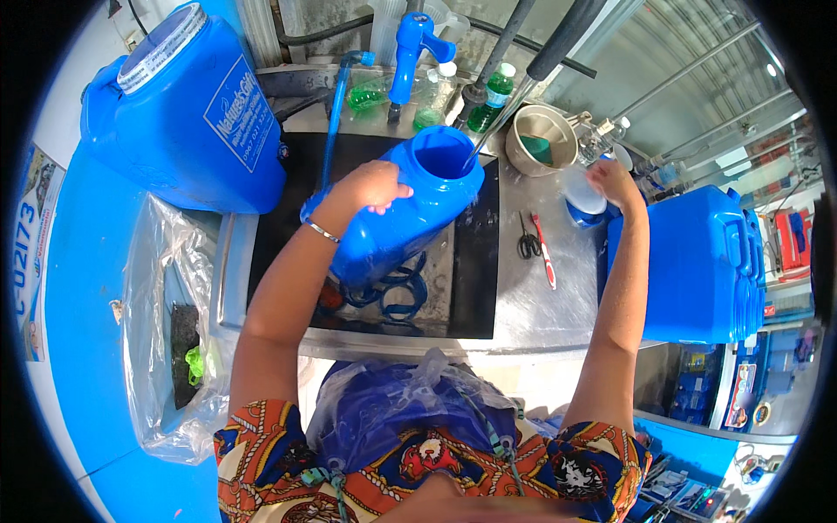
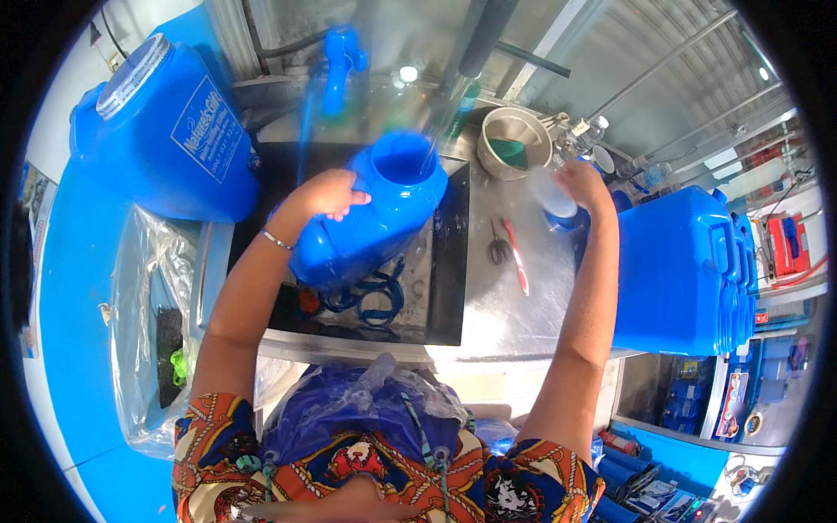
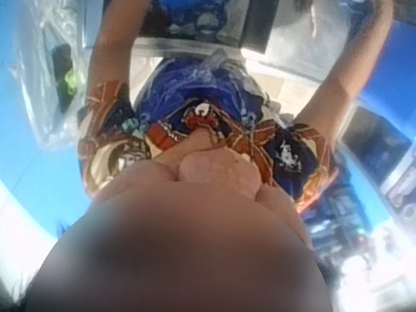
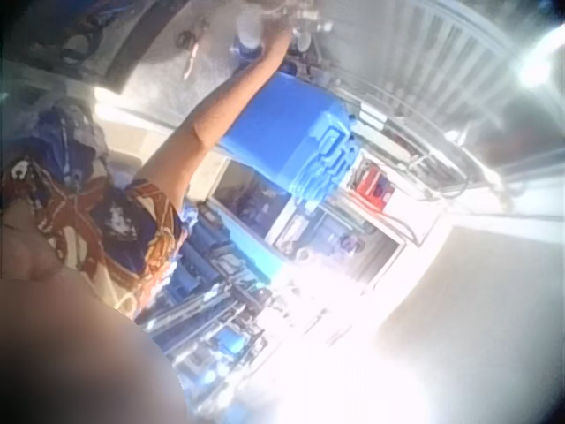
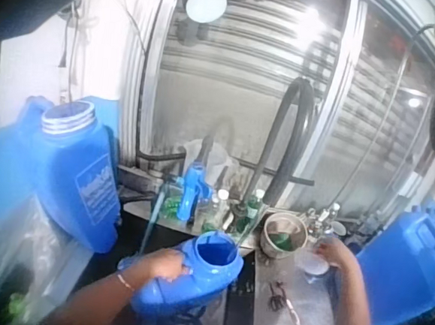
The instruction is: The person cleans a blue plastic container by scrubbing its exterior and interior with a toothbrush, rinsing it with water from a hose, and repeating the process. The person also cleans the container's lid and places the container aside after cleaning.
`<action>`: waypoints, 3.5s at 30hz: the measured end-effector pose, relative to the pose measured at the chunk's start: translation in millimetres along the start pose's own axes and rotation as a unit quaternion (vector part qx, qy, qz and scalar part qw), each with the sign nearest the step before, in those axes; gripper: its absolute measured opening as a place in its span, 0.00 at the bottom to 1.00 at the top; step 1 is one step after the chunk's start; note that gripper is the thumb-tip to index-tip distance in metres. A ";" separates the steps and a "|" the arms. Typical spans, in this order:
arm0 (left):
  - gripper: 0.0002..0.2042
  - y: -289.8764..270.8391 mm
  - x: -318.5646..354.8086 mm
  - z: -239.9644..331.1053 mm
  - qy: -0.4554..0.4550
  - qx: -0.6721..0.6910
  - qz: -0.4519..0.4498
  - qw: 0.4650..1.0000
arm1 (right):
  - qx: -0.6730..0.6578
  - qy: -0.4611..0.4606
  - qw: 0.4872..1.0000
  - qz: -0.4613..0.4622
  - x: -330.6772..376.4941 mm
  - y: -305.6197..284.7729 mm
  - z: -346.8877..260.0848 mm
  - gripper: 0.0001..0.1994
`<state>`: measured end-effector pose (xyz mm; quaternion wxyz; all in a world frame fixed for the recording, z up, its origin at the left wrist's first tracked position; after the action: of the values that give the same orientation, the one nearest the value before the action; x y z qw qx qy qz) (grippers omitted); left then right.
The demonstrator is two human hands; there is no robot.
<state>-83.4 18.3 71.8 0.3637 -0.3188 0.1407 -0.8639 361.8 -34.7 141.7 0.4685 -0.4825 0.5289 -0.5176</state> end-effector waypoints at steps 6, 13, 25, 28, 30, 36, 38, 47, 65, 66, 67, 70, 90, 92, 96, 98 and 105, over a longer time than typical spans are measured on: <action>0.18 11.3 13.1 9.4 0.043 0.073 -0.006 0.996 | 0.187 0.214 0.957 0.061 33.1 69.0 15.5 0.21; 0.20 18.3 26.1 2.1 0.040 0.078 0.035 0.996 | -0.184 -0.023 0.981 0.060 -31.0 77.3 -123.2 0.13; 0.19 46.7 93.9 -43.0 0.071 0.049 0.220 0.972 | -0.248 0.198 0.924 0.216 -201.4 173.1 -139.1 0.46; 0.19 51.2 101.2 -44.6 0.076 0.015 0.246 0.966 | -0.352 0.201 0.879 0.250 -196.7 170.7 -142.0 0.41; 0.19 52.4 102.5 -43.7 0.097 0.004 0.261 0.961 | -0.315 0.207 0.887 0.266 -178.7 168.3 -150.0 0.42; 0.20 50.0 91.4 -38.1 0.102 0.045 0.268 0.957 | -0.323 0.119 0.886 0.311 -89.3 142.9 -180.1 0.43; 0.20 48.3 87.6 -32.1 0.124 0.032 0.278 0.952 | -0.265 0.054 0.907 0.324 -64.4 112.8 -188.6 0.40; 0.20 56.0 78.4 -16.6 0.108 0.017 0.226 0.968 | 0.169 -0.324 0.823 0.434 -14.6 -8.7 -219.3 0.24; 0.20 54.4 83.9 -22.9 0.124 0.042 0.234 0.963 | -0.296 -0.069 0.898 0.318 -65.0 100.9 -190.9 0.28; 0.20 55.1 84.1 -21.5 0.126 0.045 0.229 0.964 | -0.312 -0.027 0.893 0.322 -74.9 109.6 -188.7 0.29; 0.20 55.8 84.5 -20.1 0.127 0.047 0.226 0.965 | -0.331 0.035 0.892 0.306 -85.9 120.2 -185.8 0.30; 0.21 60.1 85.4 -15.9 0.115 0.027 0.209 0.971 | -0.237 0.168 0.893 0.344 -116.4 143.7 -176.4 0.30; 0.18 146.4 28.3 13.7 0.087 0.197 0.202 0.955 | -0.197 -0.057 0.971 0.119 4.1 116.0 -203.3 0.26; 0.20 168.7 23.2 3.1 0.046 0.203 0.169 0.963 | -0.217 -0.062 0.968 0.107 4.0 147.5 -200.2 0.23; 0.17 173.6 13.8 -21.6 0.097 0.145 0.085 0.981 | -0.268 -0.068 0.956 0.098 -2.8 187.6 -184.5 0.21; 0.15 138.6 -2.9 -55.8 0.133 0.171 0.101 0.971 | -0.230 -0.080 0.964 0.106 -2.0 185.9 -183.4 0.20; 0.25 9.7 -81.9 -244.3 -0.063 0.079 0.455 0.885 | -0.009 -0.091 0.975 0.203 25.3 138.3 -237.9 0.10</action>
<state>-194.3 73.1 -154.5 0.7490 -0.2440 0.1780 -0.5897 119.1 -37.4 9.6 0.6055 -0.4148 0.5755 -0.3607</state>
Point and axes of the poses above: each hand's wrist, its own x-axis away from the middle knuckle, its own y-axis out of the palm, z = x × y, the point moved 3 cm from there along -x, towards the middle knuckle, and after that the axes turned 15 degrees about x, right-handed, at the moved point
